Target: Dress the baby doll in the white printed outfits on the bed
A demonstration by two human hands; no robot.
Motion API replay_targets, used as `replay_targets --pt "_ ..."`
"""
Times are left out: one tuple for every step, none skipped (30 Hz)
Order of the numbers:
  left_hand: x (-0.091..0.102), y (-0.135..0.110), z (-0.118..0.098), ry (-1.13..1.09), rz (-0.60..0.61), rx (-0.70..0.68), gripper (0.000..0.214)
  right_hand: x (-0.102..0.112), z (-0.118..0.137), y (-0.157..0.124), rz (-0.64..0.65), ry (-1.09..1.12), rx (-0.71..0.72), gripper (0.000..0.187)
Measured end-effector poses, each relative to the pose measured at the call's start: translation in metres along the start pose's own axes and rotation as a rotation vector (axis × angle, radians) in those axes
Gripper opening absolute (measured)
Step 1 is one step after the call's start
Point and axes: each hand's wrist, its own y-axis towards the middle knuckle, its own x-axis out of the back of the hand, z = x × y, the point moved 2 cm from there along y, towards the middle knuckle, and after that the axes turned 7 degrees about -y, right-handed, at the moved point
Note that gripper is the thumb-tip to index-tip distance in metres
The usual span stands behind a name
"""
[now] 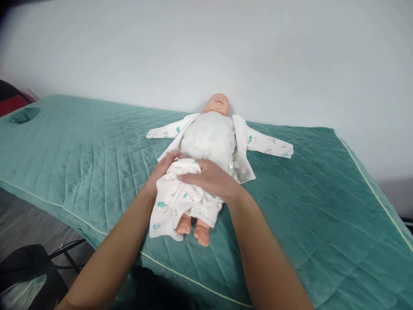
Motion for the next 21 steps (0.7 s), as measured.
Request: replay_targets --pt "0.000 -0.003 -0.001 0.025 0.060 -0.011 0.056 0.001 -0.003 0.001 -0.066 0.101 -0.024 0.027" --pt "0.000 -0.006 -0.003 0.052 0.126 -0.019 0.060 0.002 -0.005 0.002 -0.112 0.193 -0.043 0.027" --pt "0.000 -0.008 -0.004 0.086 0.182 -0.014 0.063 0.002 -0.007 0.003 -0.137 0.270 -0.053 0.028" --pt "0.000 -0.010 -0.004 0.125 0.216 0.015 0.064 0.003 -0.008 0.004 -0.145 0.329 -0.056 0.029" --pt "0.001 -0.011 -0.004 0.162 0.225 0.046 0.063 0.003 -0.008 0.004 -0.140 0.368 -0.055 0.029" --pt "0.001 -0.012 -0.003 0.190 0.215 0.071 0.060 0.003 -0.008 0.005 -0.133 0.391 -0.053 0.029" --pt "0.001 -0.011 -0.002 0.200 0.197 0.087 0.055 0.003 -0.007 0.005 -0.129 0.401 -0.050 0.029" --pt "0.000 -0.011 -0.001 0.189 0.179 0.098 0.050 0.002 -0.007 0.005 -0.130 0.403 -0.048 0.028" --pt "-0.001 -0.010 0.001 0.159 0.162 0.107 0.046 0.002 -0.006 0.005 -0.135 0.397 -0.044 0.028" --pt "-0.002 -0.010 0.002 0.117 0.142 0.110 0.044 0.001 -0.005 0.005 -0.146 0.384 -0.036 0.028" --pt "-0.003 -0.010 0.004 0.069 0.116 0.104 0.042 0.000 -0.005 0.005 -0.155 0.366 -0.025 0.029" --pt "-0.003 -0.010 0.005 0.018 0.087 0.084 0.040 0.000 -0.004 0.004 -0.158 0.341 -0.014 0.030" --pt "-0.004 -0.011 0.006 -0.031 0.060 0.060 0.039 0.000 -0.003 0.004 -0.146 0.310 -0.002 0.031" --pt "-0.004 -0.011 0.007 -0.075 0.041 0.037 0.038 0.000 -0.002 0.003 -0.115 0.269 0.009 0.032" --pt "-0.003 -0.012 0.007 -0.111 0.030 0.018 0.037 0.001 0.000 0.002 -0.062 0.215 0.017 0.033" --pt "-0.003 -0.012 0.007 -0.139 0.026 0.004 0.036 0.002 0.001 0.001 0.005 0.149 0.020 0.034" --pt "-0.002 -0.013 0.007 -0.160 0.027 -0.004 0.034 0.003 0.002 0.000 0.074 0.075 0.019 0.034" --pt "0.000 -0.013 0.007 -0.174 0.032 -0.007 0.032 0.004 0.002 -0.001 0.135 0.000 0.018 0.033" --pt "0.001 -0.013 0.008 -0.183 0.038 -0.009 0.030 0.005 0.003 -0.002 0.187 -0.069 0.018 0.032" --pt "0.002 -0.012 0.008 -0.189 0.043 -0.012 0.028 0.006 0.002 -0.003 0.222 -0.128 0.021 0.030" --pt "0.003 -0.012 0.008 -0.194 0.046 -0.016 0.027 0.008 0.002 -0.004 0.239 -0.169 0.026 0.029"
